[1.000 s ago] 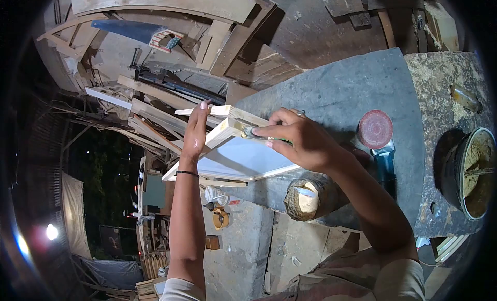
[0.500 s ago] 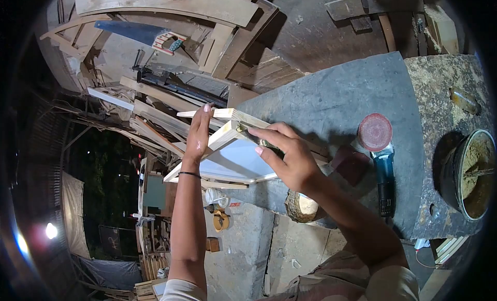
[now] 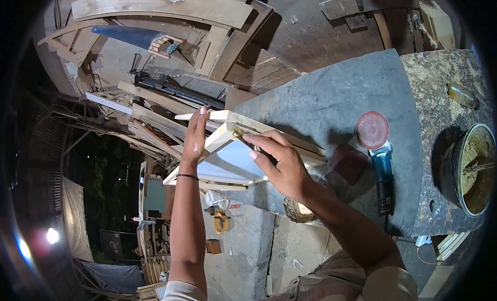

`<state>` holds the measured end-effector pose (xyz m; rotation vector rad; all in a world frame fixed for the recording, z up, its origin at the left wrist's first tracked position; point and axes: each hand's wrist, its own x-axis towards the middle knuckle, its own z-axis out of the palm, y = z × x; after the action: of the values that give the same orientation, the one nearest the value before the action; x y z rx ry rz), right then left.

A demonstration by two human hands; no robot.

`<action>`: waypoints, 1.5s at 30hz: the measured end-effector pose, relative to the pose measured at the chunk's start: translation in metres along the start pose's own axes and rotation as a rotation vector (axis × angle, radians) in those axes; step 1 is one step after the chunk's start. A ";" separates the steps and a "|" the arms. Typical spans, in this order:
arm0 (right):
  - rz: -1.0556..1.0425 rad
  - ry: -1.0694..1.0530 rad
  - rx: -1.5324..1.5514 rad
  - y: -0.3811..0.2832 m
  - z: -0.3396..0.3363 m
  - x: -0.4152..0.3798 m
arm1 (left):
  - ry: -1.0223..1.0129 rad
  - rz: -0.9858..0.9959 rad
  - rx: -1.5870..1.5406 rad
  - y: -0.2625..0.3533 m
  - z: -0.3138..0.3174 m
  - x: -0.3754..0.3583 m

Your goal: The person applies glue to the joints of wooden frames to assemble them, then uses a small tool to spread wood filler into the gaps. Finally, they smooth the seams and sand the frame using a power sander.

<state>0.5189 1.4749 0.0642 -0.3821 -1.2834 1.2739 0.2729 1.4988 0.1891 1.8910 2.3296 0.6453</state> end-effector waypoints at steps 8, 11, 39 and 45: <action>-0.007 -0.026 -0.017 -0.002 0.003 0.003 | 0.000 0.007 0.009 0.003 -0.002 0.000; 0.015 0.000 0.038 0.000 0.003 0.002 | 0.001 0.019 0.007 0.002 -0.001 0.000; 0.279 0.350 -0.114 0.052 -0.123 -0.084 | -0.026 -0.082 -0.132 -0.013 -0.001 0.005; 0.460 0.326 -0.014 0.037 -0.133 -0.113 | -0.045 -0.148 -0.228 -0.010 -0.001 0.005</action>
<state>0.6392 1.4464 -0.0652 -0.8956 -0.9543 1.5074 0.2624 1.5013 0.1872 1.6031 2.2330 0.8032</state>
